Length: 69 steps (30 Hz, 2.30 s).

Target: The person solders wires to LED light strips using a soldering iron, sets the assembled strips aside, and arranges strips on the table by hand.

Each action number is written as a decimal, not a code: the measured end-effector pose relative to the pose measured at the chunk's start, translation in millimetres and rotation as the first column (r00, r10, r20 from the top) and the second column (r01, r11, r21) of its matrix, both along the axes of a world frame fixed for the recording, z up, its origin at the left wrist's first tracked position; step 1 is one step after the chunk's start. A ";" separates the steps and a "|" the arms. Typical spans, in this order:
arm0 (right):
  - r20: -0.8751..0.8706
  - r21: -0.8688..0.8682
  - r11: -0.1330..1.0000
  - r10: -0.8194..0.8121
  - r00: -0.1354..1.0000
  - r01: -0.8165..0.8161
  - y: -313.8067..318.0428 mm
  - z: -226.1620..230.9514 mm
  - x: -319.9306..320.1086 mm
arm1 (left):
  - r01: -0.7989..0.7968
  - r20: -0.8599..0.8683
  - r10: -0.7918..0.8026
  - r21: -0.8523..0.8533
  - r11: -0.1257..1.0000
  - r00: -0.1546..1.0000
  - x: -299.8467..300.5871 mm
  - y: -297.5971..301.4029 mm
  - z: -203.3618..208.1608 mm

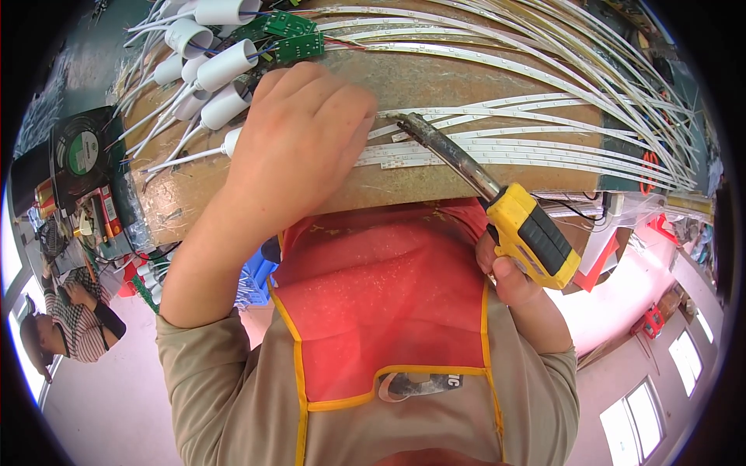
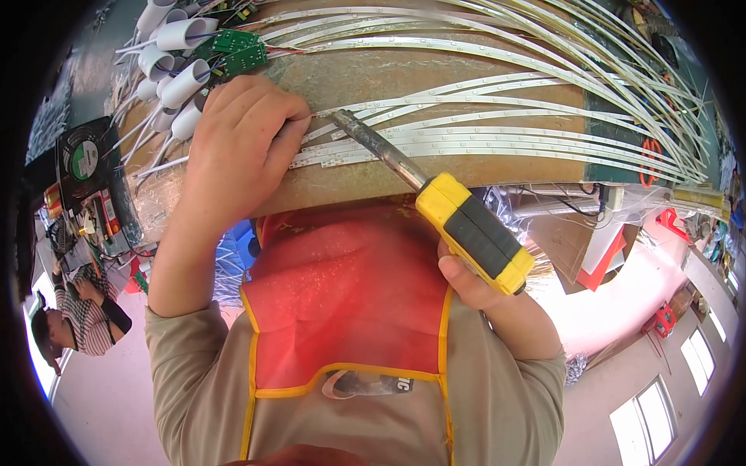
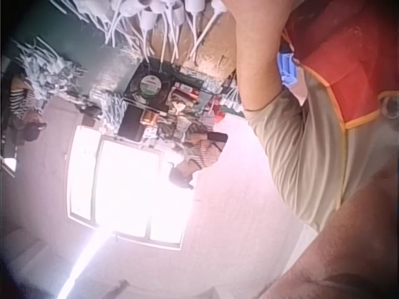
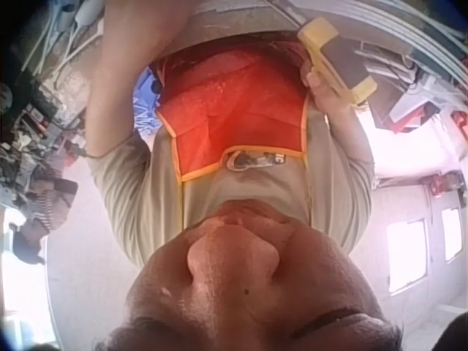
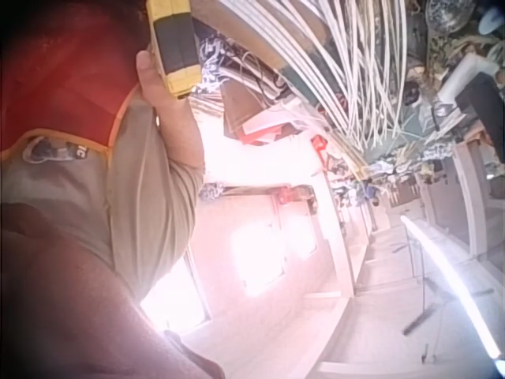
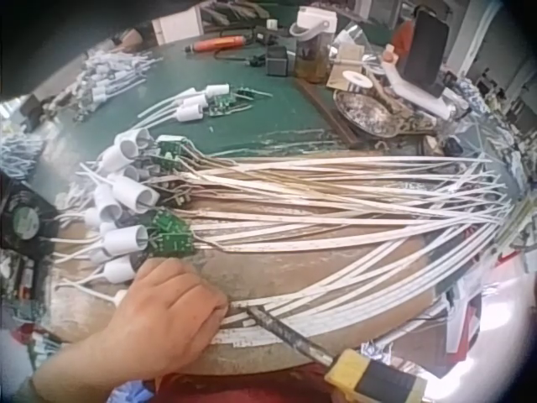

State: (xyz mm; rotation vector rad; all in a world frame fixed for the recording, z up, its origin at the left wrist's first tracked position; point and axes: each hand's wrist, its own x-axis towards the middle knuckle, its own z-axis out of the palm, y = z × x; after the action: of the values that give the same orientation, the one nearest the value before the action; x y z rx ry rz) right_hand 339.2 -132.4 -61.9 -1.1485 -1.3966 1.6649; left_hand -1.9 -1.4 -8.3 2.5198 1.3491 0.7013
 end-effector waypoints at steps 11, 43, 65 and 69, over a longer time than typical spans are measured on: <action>-0.089 -0.019 1.000 -0.007 0.996 0.005 -4.3 -3.3 2.3 | -0.012 -0.002 0.012 0.139 0.990 1.000 5.9 2.5 -8.4; -0.005 -0.036 0.998 -0.049 0.999 0.048 11.2 10.2 2.0 | -0.091 -0.029 0.091 -0.001 0.996 0.995 9.9 1.5 -2.2; 0.216 0.383 0.696 -0.706 0.674 0.607 224.3 87.7 22.0 | -0.087 0.003 0.087 0.003 0.996 0.996 12.3 1.8 1.1; -0.032 0.304 0.729 -0.635 0.772 0.613 201.6 83.6 13.4 | -0.082 0.014 0.082 0.003 0.997 0.997 13.1 1.0 1.8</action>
State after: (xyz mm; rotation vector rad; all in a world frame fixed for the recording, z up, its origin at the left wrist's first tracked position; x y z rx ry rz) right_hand 352.6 69.2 21.6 -1.3182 -1.0739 0.8997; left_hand 11.2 -0.4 -6.5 2.4697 1.4545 0.7355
